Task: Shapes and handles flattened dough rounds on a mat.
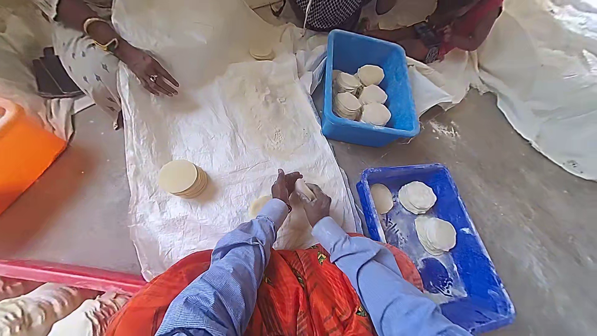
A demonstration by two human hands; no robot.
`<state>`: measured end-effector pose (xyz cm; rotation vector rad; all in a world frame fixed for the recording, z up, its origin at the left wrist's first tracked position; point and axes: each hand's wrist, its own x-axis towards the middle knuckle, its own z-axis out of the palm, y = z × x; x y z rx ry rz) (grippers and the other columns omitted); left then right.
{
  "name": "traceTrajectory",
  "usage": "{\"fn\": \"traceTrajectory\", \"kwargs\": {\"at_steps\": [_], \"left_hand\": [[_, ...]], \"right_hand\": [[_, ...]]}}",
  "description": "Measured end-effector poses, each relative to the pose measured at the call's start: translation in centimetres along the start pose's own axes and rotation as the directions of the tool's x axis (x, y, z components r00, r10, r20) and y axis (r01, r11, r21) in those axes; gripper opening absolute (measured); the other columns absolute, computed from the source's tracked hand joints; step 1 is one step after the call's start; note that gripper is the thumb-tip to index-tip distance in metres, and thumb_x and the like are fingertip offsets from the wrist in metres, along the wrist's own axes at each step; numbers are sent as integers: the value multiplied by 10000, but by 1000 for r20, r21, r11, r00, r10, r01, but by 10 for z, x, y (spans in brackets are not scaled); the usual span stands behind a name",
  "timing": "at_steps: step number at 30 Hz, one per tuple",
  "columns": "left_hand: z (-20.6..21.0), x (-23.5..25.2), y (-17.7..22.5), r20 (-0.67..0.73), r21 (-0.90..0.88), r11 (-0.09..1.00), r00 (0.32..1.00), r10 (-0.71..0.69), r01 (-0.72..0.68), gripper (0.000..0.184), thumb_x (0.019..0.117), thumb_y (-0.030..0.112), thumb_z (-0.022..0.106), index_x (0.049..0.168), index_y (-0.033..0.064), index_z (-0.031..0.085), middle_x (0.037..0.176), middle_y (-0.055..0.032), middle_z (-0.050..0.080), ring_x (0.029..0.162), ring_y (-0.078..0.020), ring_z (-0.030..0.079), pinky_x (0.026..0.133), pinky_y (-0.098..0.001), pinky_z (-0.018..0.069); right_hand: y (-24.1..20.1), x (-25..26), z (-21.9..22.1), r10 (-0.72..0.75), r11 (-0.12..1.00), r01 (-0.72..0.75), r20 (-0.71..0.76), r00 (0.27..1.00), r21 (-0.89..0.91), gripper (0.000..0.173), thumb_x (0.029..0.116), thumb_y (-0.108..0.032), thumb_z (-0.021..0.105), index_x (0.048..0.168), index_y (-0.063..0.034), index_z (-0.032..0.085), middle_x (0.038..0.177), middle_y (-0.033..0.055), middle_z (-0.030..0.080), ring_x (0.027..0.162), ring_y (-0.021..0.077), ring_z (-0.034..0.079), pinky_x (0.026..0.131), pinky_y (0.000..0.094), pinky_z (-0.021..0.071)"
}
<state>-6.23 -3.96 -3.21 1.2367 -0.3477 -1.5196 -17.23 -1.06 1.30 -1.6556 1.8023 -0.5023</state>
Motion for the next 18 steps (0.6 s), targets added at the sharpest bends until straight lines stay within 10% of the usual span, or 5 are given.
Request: {"fn": "traceTrajectory", "kwargs": {"at_steps": [18], "left_hand": [[-5, -4, -6, -47, -7, 998, 997, 55, -55, 796, 1101, 518, 71, 1329, -43, 588, 1356, -179, 633, 1278, -245, 578, 1091, -414, 430]], "right_hand": [[-6, 2, 16, 68, 998, -68, -40, 997, -4, 471, 933, -252, 772, 1298, 26, 664, 1221, 246, 702, 1196, 387, 650, 1089, 525, 449]]}}
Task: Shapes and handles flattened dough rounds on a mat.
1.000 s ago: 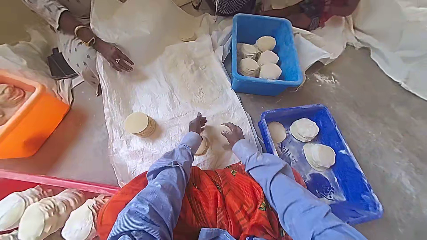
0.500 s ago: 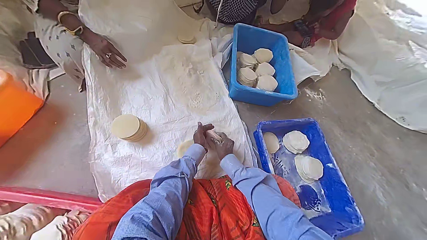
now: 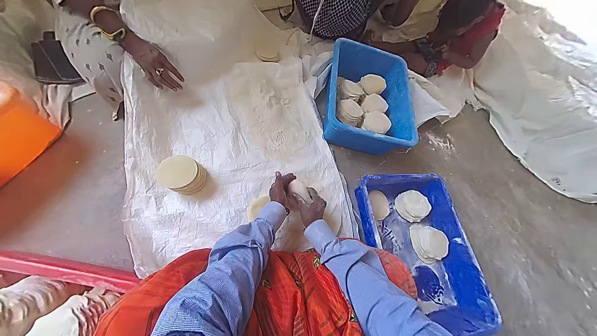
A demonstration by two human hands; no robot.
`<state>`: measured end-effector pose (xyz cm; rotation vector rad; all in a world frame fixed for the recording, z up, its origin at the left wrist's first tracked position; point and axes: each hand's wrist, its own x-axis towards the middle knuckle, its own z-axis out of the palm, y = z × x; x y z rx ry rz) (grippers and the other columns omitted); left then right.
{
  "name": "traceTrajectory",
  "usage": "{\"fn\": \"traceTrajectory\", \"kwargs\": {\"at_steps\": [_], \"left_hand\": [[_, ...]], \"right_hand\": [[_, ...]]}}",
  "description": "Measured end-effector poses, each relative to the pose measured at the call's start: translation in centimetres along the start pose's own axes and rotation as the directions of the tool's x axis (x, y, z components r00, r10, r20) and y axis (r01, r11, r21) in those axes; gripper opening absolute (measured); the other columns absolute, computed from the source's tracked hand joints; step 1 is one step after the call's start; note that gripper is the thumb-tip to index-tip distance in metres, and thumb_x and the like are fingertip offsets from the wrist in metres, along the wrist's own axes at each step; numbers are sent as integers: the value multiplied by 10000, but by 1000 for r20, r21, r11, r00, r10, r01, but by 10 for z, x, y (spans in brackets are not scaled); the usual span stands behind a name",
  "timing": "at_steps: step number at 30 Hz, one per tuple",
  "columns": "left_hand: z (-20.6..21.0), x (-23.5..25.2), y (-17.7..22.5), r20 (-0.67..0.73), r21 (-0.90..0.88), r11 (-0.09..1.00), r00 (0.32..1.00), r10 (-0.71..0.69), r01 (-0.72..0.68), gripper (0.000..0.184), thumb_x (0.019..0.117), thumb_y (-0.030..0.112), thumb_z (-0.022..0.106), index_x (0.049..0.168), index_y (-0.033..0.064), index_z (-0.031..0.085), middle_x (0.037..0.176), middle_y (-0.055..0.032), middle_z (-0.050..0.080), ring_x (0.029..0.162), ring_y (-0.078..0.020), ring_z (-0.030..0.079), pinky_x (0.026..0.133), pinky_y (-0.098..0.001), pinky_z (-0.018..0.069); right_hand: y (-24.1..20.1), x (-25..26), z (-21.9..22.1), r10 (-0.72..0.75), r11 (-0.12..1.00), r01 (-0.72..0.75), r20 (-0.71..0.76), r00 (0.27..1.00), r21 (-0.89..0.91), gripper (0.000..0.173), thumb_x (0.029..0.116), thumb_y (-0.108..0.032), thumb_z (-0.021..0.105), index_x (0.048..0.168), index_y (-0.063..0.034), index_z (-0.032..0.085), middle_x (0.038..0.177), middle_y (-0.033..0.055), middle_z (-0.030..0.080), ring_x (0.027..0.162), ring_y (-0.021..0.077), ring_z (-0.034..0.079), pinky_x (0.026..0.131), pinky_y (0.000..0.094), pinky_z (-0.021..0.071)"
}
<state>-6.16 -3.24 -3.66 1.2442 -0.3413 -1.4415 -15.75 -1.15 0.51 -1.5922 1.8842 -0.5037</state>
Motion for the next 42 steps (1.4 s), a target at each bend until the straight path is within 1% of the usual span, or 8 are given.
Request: {"fn": "traceTrajectory", "kwargs": {"at_steps": [9, 12, 15, 25, 29, 36, 39, 42], "left_hand": [[-1, 4, -2, 7, -11, 1000, 1000, 19, -19, 809, 1105, 481, 51, 1283, -75, 611, 1291, -211, 661, 1241, -263, 600, 1070, -424, 448], [3, 1, 3, 24, 18, 1000, 1000, 13, -14, 839, 1098, 490, 18, 1286, -66, 618, 1291, -216, 664, 1242, -279, 601, 1068, -437, 438], [-2, 1, 3, 1, 4, 1000, 1000, 9, -9, 815, 1104, 490, 55, 1290, -79, 609, 1291, -222, 662, 1250, -269, 601, 1085, -420, 435], [3, -3, 9, 59, 72, 997, 998, -15, 11, 886, 1081, 521, -26, 1280, -56, 616, 1097, -217, 730, 1054, -277, 681, 964, -436, 496], [0, -2, 10, 15, 41, 999, 1000, -2, 1, 841, 1095, 501, 15, 1292, -63, 606, 1206, -207, 703, 1163, -254, 643, 1026, -419, 459], [2, -7, 11, 32, 99, 995, 999, 20, -23, 834, 1100, 489, 28, 1292, -84, 603, 1269, -222, 676, 1238, -263, 611, 1082, -419, 427], [7, -11, 12, 64, 144, 989, 998, 13, -22, 849, 1096, 487, 5, 1303, -83, 599, 1284, -225, 670, 1256, -282, 600, 1092, -440, 415], [4, -10, 10, 31, 91, 996, 999, 17, -19, 821, 1103, 485, 43, 1286, -88, 603, 1288, -228, 661, 1240, -266, 603, 1079, -426, 433]], "right_hand": [[0, -8, 5, -27, 999, 30, -80, 996, 34, 468, 909, -220, 794, 1274, 41, 663, 1156, 259, 715, 1127, 396, 678, 1033, 539, 486], [-4, -3, 1, 47, 998, -46, 40, 998, -34, 504, 950, -245, 749, 1355, 27, 621, 1249, 273, 677, 1237, 406, 617, 1119, 525, 411], [0, -7, 2, -10, 999, 12, -63, 998, 33, 474, 904, -205, 799, 1289, 32, 657, 1167, 266, 709, 1134, 408, 672, 1033, 549, 483], [-1, -4, -1, 28, 999, -29, 37, 999, 16, 484, 920, -205, 779, 1327, 16, 639, 1221, 264, 689, 1201, 400, 638, 1084, 538, 447], [0, -11, 1, -43, 998, 45, -55, 998, 52, 415, 889, -163, 805, 1248, 5, 683, 1141, 237, 724, 1096, 384, 689, 997, 546, 503], [2, -12, -1, -50, 996, 55, -68, 996, 69, 429, 913, -190, 789, 1271, 15, 671, 1163, 244, 718, 1115, 397, 682, 1016, 551, 492], [-2, -6, -3, 27, 1000, -28, 47, 998, 13, 460, 955, -215, 743, 1347, 0, 634, 1259, 252, 682, 1230, 405, 624, 1101, 544, 430], [1, -9, -2, -15, 998, 16, -22, 1000, 63, 418, 946, -202, 755, 1292, 15, 666, 1184, 254, 709, 1151, 404, 664, 1046, 554, 469]]}}
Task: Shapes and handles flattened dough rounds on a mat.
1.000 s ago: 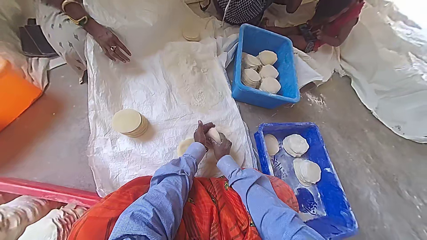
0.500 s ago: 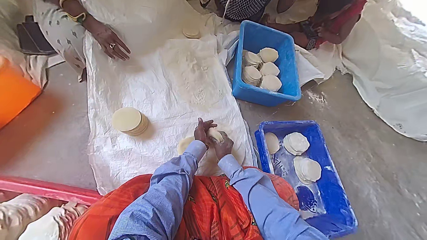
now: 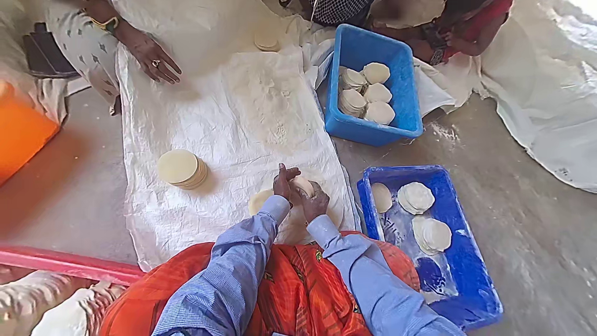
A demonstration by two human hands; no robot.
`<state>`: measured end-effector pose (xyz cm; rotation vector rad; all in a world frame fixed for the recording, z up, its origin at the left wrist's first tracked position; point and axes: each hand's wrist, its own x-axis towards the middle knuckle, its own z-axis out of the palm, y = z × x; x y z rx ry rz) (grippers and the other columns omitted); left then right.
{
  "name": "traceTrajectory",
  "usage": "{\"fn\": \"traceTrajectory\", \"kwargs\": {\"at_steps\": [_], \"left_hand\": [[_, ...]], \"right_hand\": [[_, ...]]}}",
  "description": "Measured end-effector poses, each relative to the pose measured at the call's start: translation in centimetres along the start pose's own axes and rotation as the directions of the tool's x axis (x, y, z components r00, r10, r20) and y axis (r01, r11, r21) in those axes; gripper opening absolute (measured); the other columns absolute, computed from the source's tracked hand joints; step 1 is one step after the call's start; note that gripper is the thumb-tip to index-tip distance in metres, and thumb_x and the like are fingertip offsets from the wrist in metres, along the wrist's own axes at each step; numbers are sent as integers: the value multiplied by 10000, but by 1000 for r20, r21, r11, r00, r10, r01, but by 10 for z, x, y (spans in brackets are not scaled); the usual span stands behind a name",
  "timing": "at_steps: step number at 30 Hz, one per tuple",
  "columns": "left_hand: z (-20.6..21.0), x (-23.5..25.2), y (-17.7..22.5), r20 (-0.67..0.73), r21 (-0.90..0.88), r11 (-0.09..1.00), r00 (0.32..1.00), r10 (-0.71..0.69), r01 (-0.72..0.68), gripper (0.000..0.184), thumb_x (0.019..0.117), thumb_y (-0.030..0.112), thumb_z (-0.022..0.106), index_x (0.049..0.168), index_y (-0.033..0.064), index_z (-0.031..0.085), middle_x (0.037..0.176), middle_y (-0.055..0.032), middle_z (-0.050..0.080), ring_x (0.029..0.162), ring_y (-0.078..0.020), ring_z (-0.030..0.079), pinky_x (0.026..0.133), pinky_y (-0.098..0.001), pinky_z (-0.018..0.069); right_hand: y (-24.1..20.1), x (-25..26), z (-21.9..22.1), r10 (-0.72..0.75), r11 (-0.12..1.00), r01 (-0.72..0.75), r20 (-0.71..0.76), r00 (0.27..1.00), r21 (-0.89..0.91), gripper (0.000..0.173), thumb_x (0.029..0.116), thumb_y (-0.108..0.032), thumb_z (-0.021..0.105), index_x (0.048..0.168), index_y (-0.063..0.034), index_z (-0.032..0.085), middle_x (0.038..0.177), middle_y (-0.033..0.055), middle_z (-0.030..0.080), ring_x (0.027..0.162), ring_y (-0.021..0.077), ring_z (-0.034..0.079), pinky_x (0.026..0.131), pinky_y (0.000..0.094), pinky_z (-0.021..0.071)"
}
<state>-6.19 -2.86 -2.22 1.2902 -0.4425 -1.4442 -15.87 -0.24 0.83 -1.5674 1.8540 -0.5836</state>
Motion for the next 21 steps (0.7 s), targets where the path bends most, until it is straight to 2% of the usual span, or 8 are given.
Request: {"fn": "traceTrajectory", "kwargs": {"at_steps": [2, 4, 7, 8, 10, 14, 18, 21], "left_hand": [[0, 1, -1, -21, -11, 1000, 1000, -16, 16, 843, 1096, 513, 39, 1245, -67, 632, 1224, -218, 685, 1161, -267, 632, 1018, -437, 471], [2, 0, 1, -8, -12, 1000, 1000, -28, 28, 849, 1094, 517, 29, 1266, -68, 619, 1237, -224, 682, 1173, -275, 633, 1022, -433, 465], [-3, 1, 1, -12, 9, 1000, 1000, -2, 2, 857, 1094, 499, 10, 1263, -81, 619, 1270, -227, 668, 1222, -277, 611, 1065, -435, 444], [-3, 1, 1, -24, 20, 1000, 1000, -5, 5, 862, 1092, 507, 9, 1238, -65, 637, 1237, -214, 682, 1182, -274, 623, 1029, -440, 463], [1, -1, 2, -28, 18, 1000, 999, -18, 18, 854, 1096, 501, 19, 1225, -63, 647, 1206, -213, 695, 1150, -279, 635, 1008, -448, 470], [0, -1, 2, -26, 6, 1000, 999, -19, 19, 829, 1103, 482, 32, 1240, -69, 636, 1247, -216, 682, 1216, -270, 613, 1062, -431, 442], [1, 0, 6, 9, 74, 996, 999, 49, -49, 841, 1101, 469, 16, 1247, -96, 621, 1274, -233, 666, 1255, -281, 589, 1092, -433, 413], [-25, 13, 16, -25, 99, 989, 994, 109, -106, 866, 1095, 467, -12, 1280, -108, 608, 1316, -240, 653, 1326, -297, 554, 1130, -453, 380]], "right_hand": [[2, -1, 3, -14, 1000, 14, -11, 1000, 7, 435, 934, -195, 766, 1298, 16, 656, 1186, 255, 707, 1142, 401, 669, 1035, 552, 483], [0, 4, 2, 38, 998, -35, 61, 997, -55, 447, 959, -229, 741, 1328, 5, 647, 1237, 257, 690, 1212, 402, 636, 1090, 537, 443], [2, 0, 3, -14, 1000, 14, 3, 1000, 9, 396, 937, -163, 753, 1281, 15, 670, 1162, 265, 708, 1126, 409, 670, 1023, 552, 486], [3, -1, 4, -29, 999, 29, -15, 999, 18, 409, 930, -161, 762, 1285, 16, 663, 1161, 264, 709, 1118, 411, 674, 1015, 555, 492], [1, 3, 3, 21, 999, -19, 46, 999, -44, 463, 948, -216, 751, 1337, 6, 635, 1229, 255, 691, 1195, 404, 643, 1081, 546, 451], [8, 3, 7, -64, 998, 64, -10, 998, 16, 368, 940, -160, 753, 1260, 8, 683, 1173, 241, 716, 1126, 388, 681, 1022, 547, 495], [6, 8, 7, -61, 997, 65, 77, 995, -39, 336, 1014, -166, 644, 1319, -29, 665, 1239, 230, 703, 1196, 388, 656, 1076, 539, 454], [-5, 5, -6, -72, 993, 70, 19, 997, 91, 333, 981, -163, 702, 1269, 2, 686, 1169, 244, 715, 1133, 382, 674, 1031, 547, 485]]}}
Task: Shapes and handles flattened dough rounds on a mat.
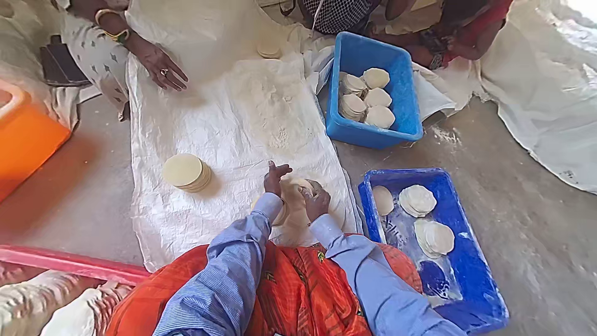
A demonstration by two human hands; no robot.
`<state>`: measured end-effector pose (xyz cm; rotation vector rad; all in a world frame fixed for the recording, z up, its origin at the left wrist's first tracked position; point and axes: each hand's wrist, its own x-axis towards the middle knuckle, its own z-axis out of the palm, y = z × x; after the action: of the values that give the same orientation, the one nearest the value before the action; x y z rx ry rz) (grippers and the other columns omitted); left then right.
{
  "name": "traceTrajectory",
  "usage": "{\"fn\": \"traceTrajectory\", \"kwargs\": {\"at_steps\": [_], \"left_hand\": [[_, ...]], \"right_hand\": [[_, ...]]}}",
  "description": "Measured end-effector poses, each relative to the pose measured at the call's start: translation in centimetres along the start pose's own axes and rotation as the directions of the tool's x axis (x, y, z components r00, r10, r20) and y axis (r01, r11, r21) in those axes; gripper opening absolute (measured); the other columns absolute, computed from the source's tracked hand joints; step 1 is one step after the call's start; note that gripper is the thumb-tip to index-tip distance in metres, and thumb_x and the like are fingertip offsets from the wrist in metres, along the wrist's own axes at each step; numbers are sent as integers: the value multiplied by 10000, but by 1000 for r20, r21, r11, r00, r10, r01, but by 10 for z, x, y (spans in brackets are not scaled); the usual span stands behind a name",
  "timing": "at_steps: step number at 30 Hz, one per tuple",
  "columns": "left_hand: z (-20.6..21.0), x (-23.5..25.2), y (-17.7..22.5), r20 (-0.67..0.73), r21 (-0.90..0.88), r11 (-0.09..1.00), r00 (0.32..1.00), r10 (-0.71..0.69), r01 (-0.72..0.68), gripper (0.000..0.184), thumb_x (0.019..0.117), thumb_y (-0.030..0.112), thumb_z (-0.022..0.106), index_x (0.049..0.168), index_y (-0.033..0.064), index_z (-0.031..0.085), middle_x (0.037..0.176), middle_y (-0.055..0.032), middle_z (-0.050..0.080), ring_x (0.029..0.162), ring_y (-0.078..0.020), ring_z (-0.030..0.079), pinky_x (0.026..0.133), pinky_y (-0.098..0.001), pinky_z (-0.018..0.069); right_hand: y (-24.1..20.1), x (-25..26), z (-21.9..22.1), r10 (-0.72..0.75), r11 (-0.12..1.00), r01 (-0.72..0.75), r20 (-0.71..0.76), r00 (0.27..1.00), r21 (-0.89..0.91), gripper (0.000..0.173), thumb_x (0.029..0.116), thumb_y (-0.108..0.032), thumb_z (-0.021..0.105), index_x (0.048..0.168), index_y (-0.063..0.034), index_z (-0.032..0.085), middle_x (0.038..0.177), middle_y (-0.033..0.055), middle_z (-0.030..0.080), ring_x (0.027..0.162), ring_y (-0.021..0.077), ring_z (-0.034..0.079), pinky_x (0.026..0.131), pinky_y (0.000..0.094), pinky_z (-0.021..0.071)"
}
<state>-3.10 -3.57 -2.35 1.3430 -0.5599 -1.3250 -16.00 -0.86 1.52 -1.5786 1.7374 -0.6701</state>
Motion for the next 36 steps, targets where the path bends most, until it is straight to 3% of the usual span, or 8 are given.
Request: {"fn": "traceTrajectory", "kwargs": {"at_steps": [5, 11, 15, 20, 24, 27, 30, 36], "left_hand": [[4, -5, 3, 96, -360, 909, 977, -190, 212, 996, 1011, 685, -32, 1348, -46, 553, 1289, -228, 635, 1170, -293, 621, 999, -476, 500], [26, -30, 12, 269, -552, 705, 896, -354, 444, 924, 989, 756, 120, 1415, 33, 504, 1335, -198, 615, 1201, -317, 613, 988, -532, 511], [23, -41, 26, 198, -413, 799, 899, -390, 438, 627, 1070, 542, 370, 1422, 39, 495, 1331, -197, 609, 1183, -329, 614, 975, -539, 518], [26, -48, 44, 70, -267, 905, 943, -324, 331, 332, 1046, 117, 565, 1334, -40, 520, 1163, -254, 632, 971, -347, 674, 815, -526, 589], [18, -48, 67, 116, -323, 891, 948, -296, 318, 352, 1072, 153, 514, 1378, -19, 485, 1205, -278, 623, 1020, -414, 675, 832, -612, 578], [10, -48, 87, 157, -332, 881, 941, -300, 337, 343, 1070, 157, 493, 1388, 31, 496, 1211, -238, 624, 1037, -373, 657, 843, -589, 560], [-9, -51, 93, 150, -291, 882, 928, -341, 371, 326, 1042, 120, 500, 1357, 47, 539, 1173, -208, 646, 998, -329, 664, 836, -538, 561], [-59, -50, 103, -6, -257, 860, 889, -457, 440, 347, 1028, 186, 548, 1328, 11, 548, 1232, -223, 614, 1083, -358, 620, 870, -577, 535]], "right_hand": [[-30, 10, -22, 67, 883, -63, 9, 998, 466, 238, 918, -70, 757, 1127, 33, 708, 962, 123, 739, 846, 126, 693, 825, 311, 572], [-12, 23, -32, 264, 807, -226, 10, 964, 546, 218, 995, -100, 672, 1166, 30, 703, 1040, 155, 718, 899, 162, 664, 848, 346, 547], [-12, 22, -37, 208, 911, -201, 19, 978, 361, 284, 1063, -106, 550, 1294, 25, 649, 1277, 227, 656, 1155, 283, 616, 1017, 447, 459], [-31, 24, -51, 157, 958, -175, 94, 983, 226, 401, 1122, -216, 399, 1419, 24, 524, 1339, 282, 612, 1228, 384, 607, 1040, 551, 465], [-30, 25, -62, 399, 703, -430, 186, 898, 567, 603, 1110, -508, 326, 1497, -56, 423, 1382, 236, 579, 1133, 380, 649, 850, 561, 556], [-20, 30, -48, 457, 379, -655, 483, 747, 654, 907, 1006, -756, 165, 1449, -31, 483, 1281, 247, 651, 1115, 382, 672, 887, 570, 556], [-41, 23, -27, 342, 157, -744, 671, 658, 650, 1072, 864, -912, 128, 1537, -125, 406, 1473, 259, 527, 1312, 446, 554, 997, 648, 494], [-92, 13, 14, 323, 258, -724, 649, 689, 640, 634, 1036, -584, 414, 1410, -81, 515, 1282, 228, 640, 1154, 405, 641, 915, 648, 537]]}}
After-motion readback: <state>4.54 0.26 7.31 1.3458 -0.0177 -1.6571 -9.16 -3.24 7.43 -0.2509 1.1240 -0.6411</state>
